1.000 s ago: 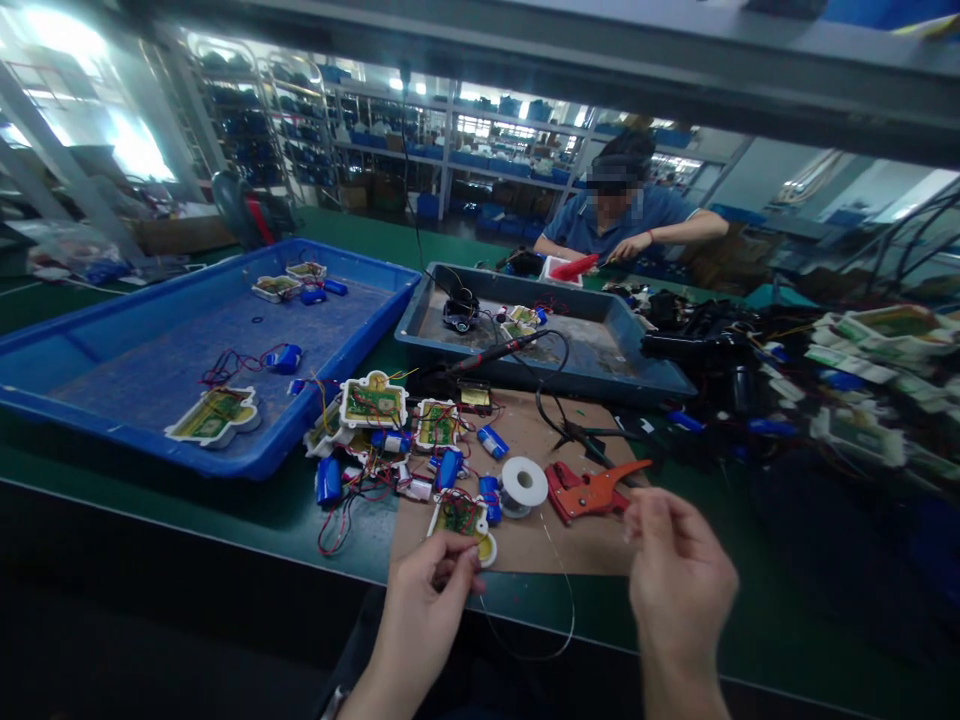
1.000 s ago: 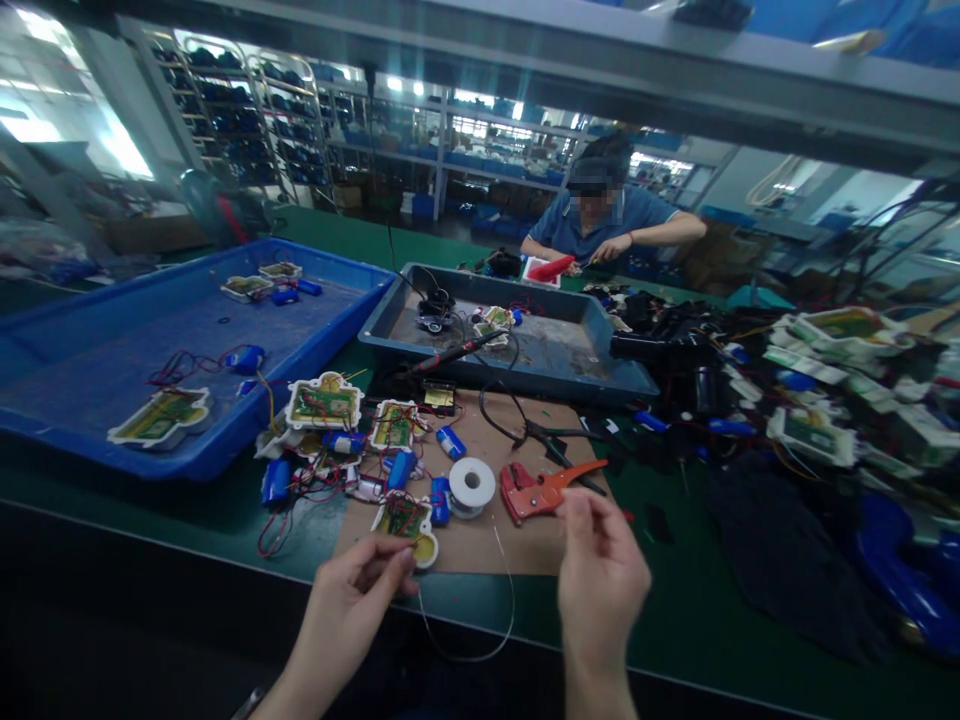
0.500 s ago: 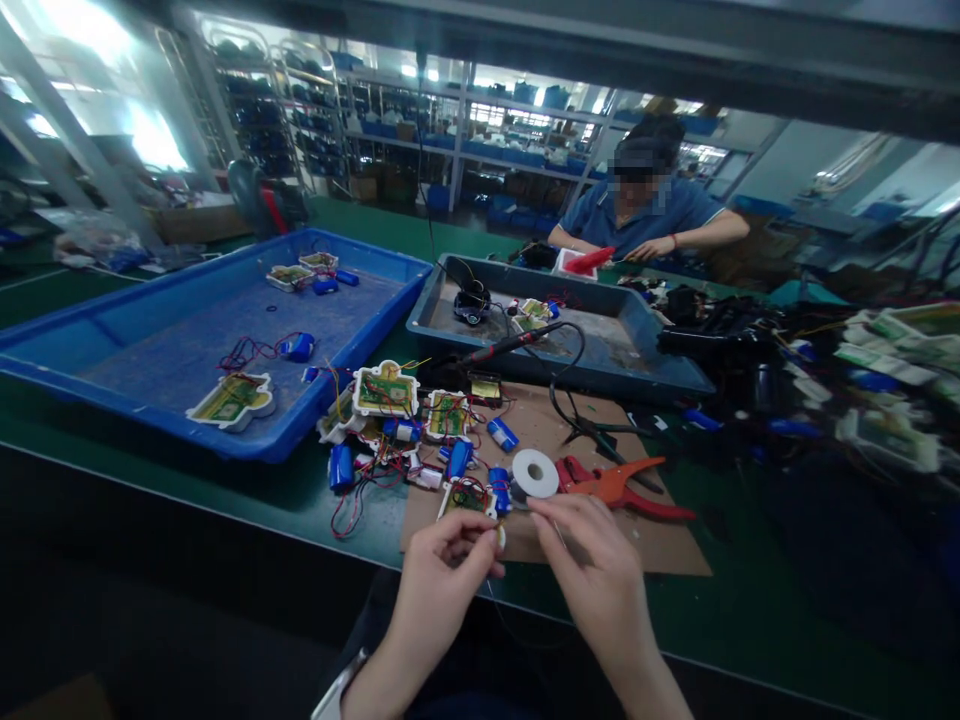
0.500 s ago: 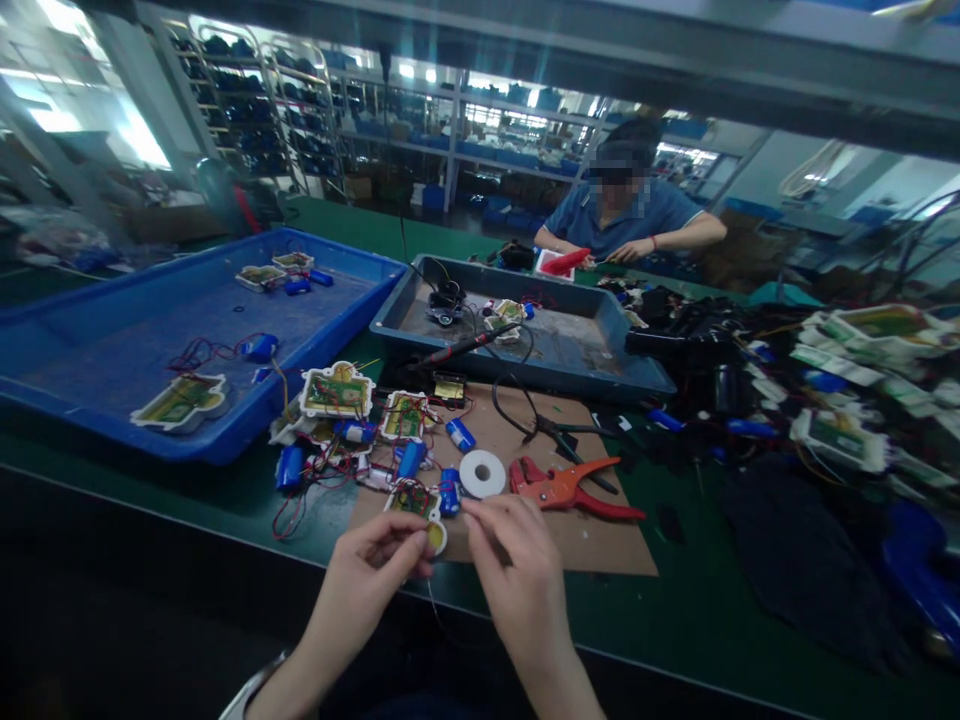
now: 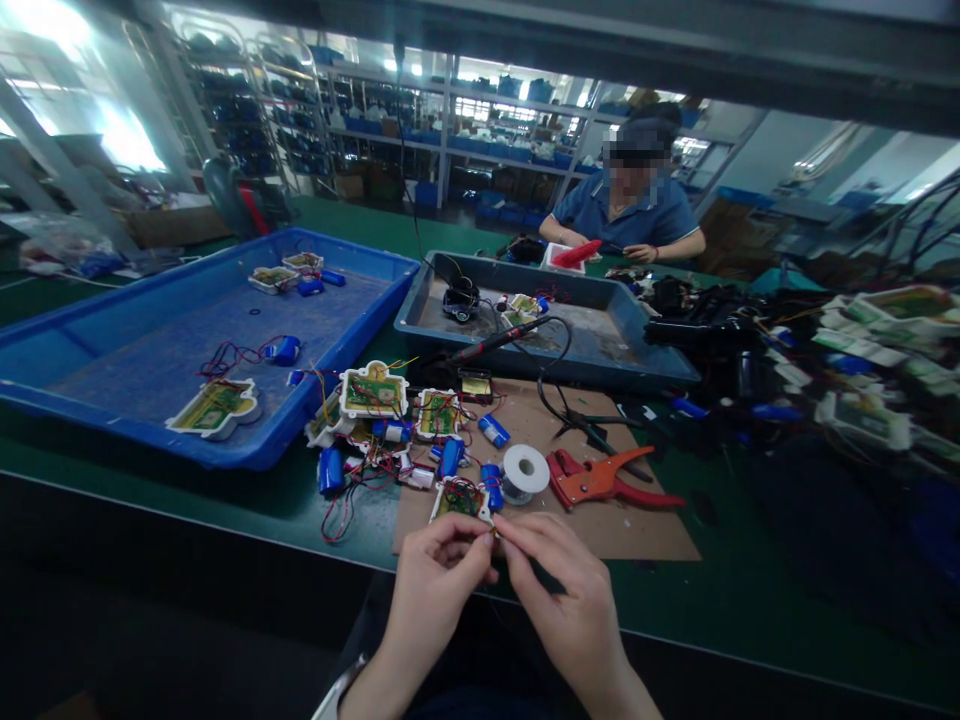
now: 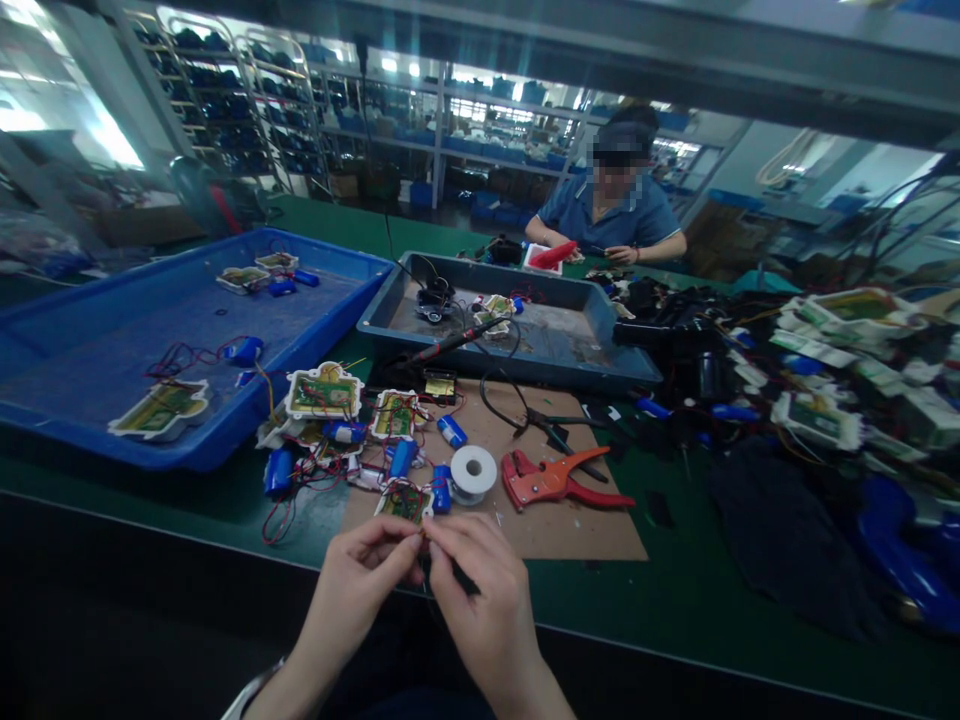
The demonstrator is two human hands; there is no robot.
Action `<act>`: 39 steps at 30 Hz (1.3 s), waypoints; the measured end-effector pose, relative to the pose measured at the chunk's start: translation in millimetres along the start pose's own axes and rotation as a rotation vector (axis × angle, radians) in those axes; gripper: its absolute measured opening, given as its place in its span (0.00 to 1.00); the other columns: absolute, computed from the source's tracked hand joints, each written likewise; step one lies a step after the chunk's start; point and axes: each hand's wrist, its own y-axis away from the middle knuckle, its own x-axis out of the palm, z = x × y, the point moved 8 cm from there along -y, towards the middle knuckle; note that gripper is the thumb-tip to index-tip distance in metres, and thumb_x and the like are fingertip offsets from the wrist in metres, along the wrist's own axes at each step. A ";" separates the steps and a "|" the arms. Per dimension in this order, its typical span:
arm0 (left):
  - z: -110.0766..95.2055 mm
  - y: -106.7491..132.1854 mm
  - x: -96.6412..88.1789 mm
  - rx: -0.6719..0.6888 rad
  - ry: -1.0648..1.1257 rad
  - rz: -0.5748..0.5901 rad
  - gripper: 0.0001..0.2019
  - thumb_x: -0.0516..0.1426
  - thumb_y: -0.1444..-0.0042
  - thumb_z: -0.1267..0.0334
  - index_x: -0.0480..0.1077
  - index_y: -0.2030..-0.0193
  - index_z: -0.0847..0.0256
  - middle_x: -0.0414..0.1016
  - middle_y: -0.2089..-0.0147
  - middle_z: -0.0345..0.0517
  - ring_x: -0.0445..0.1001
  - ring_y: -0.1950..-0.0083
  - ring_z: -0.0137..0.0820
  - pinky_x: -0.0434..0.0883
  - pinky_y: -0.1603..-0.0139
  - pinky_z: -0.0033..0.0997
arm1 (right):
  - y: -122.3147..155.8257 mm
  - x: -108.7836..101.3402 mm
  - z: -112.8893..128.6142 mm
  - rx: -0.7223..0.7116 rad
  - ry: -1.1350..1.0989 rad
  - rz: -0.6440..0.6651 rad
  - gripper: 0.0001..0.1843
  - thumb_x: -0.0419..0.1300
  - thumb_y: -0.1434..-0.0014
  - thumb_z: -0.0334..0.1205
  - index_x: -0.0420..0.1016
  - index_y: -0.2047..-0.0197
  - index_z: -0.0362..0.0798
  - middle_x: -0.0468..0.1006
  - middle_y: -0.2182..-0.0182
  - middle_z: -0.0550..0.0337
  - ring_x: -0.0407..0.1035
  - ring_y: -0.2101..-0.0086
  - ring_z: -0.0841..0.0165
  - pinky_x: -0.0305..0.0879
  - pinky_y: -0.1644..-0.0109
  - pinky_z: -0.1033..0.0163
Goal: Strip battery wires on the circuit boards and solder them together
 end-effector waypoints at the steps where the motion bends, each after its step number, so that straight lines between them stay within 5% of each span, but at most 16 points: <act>1: -0.4 0.0 0.3 0.004 -0.002 0.003 0.08 0.62 0.57 0.61 0.75 0.74 0.65 0.73 0.80 0.39 0.73 0.79 0.25 0.70 0.77 0.20 | -0.1 0.7 0.4 -0.004 -0.006 -0.002 0.19 0.56 0.40 0.25 0.76 0.50 0.54 0.78 0.61 0.57 0.72 0.60 0.65 0.70 0.57 0.59; 6: -1.6 0.3 0.5 0.030 -0.052 0.012 0.07 0.62 0.56 0.62 0.75 0.74 0.65 0.75 0.79 0.40 0.73 0.79 0.26 0.70 0.77 0.20 | 1.8 7.7 9.4 -0.047 0.018 0.001 0.23 0.56 0.41 0.25 0.72 0.45 0.56 0.77 0.63 0.57 0.71 0.62 0.66 0.70 0.59 0.60; 10: -0.8 2.2 -2.5 0.075 -0.122 0.005 0.07 0.61 0.54 0.62 0.74 0.74 0.64 0.76 0.79 0.42 0.75 0.78 0.28 0.71 0.76 0.21 | 2.7 -5.4 -4.2 -0.088 0.128 0.138 0.26 0.55 0.38 0.28 0.65 0.40 0.58 0.76 0.57 0.57 0.71 0.58 0.66 0.71 0.56 0.59; 13: 0.2 3.7 -5.5 0.108 -0.172 0.003 0.07 0.60 0.53 0.62 0.75 0.73 0.64 0.78 0.76 0.44 0.76 0.78 0.29 0.73 0.76 0.22 | -7.2 -52.0 -55.7 0.012 0.397 0.220 0.33 0.59 0.40 0.35 0.54 0.33 0.56 0.73 0.48 0.53 0.69 0.50 0.60 0.68 0.47 0.51; 17: -0.5 4.2 -4.6 0.134 -0.185 0.041 0.07 0.60 0.52 0.61 0.75 0.73 0.64 0.77 0.77 0.43 0.76 0.78 0.29 0.73 0.76 0.23 | -22.5 -96.6 -137.8 0.094 0.908 0.654 0.43 0.68 0.54 0.39 0.60 0.36 0.49 0.66 0.40 0.46 0.60 0.42 0.48 0.64 0.43 0.42; 19: -1.8 3.8 -4.7 0.139 -0.168 0.040 0.08 0.61 0.52 0.61 0.74 0.73 0.64 0.77 0.77 0.44 0.76 0.78 0.29 0.73 0.76 0.23 | -32.4 -105.9 -154.4 0.079 0.941 0.745 0.42 0.68 0.59 0.34 0.66 0.39 0.49 0.69 0.43 0.47 0.62 0.44 0.48 0.64 0.44 0.42; 24: 0.6 3.6 -7.4 0.097 -0.110 0.004 0.08 0.62 0.54 0.60 0.74 0.73 0.65 0.77 0.76 0.45 0.75 0.79 0.28 0.73 0.76 0.23 | -44.3 -102.4 -144.4 0.012 0.922 0.790 0.32 0.64 0.61 0.32 0.74 0.49 0.46 0.76 0.56 0.46 0.70 0.56 0.54 0.69 0.52 0.49; 27: 2.5 4.6 -8.2 0.102 -0.094 0.001 0.08 0.61 0.53 0.61 0.74 0.72 0.65 0.77 0.76 0.44 0.75 0.79 0.27 0.73 0.77 0.23 | -38.5 -111.4 -124.1 -0.040 0.893 0.668 0.26 0.62 0.58 0.38 0.74 0.53 0.44 0.75 0.56 0.43 0.69 0.55 0.50 0.66 0.50 0.44; 30: 0.5 6.3 -7.2 0.169 -0.117 0.017 0.06 0.60 0.50 0.63 0.74 0.71 0.64 0.77 0.74 0.44 0.75 0.79 0.26 0.72 0.77 0.22 | -15.3 -123.7 -103.5 0.076 0.682 0.471 0.28 0.61 0.57 0.41 0.73 0.50 0.46 0.75 0.53 0.43 0.68 0.52 0.47 0.64 0.48 0.41; 32: -5.4 8.7 -5.1 0.267 -0.173 0.038 0.05 0.58 0.48 0.66 0.75 0.70 0.64 0.77 0.72 0.44 0.75 0.78 0.26 0.72 0.76 0.22 | 13.5 -116.5 -95.6 0.321 0.362 0.422 0.27 0.59 0.52 0.44 0.71 0.47 0.50 0.74 0.51 0.45 0.68 0.51 0.49 0.66 0.49 0.44; 36: -22.9 18.1 1.0 0.536 -0.337 0.076 0.06 0.56 0.44 0.72 0.75 0.67 0.63 0.77 0.71 0.43 0.76 0.74 0.25 0.73 0.71 0.22 | 81.4 -43.8 -56.7 0.880 -0.716 0.581 0.25 0.56 0.49 0.52 0.72 0.49 0.52 0.76 0.60 0.52 0.72 0.59 0.56 0.67 0.53 0.50; 39: -30.2 24.8 3.0 0.685 -0.426 0.076 0.07 0.56 0.44 0.75 0.74 0.63 0.62 0.78 0.71 0.43 0.77 0.70 0.26 0.74 0.66 0.22 | 100.2 -10.6 -28.5 1.091 -1.090 0.608 0.23 0.59 0.54 0.48 0.74 0.54 0.48 0.76 0.65 0.54 0.70 0.66 0.63 0.64 0.59 0.60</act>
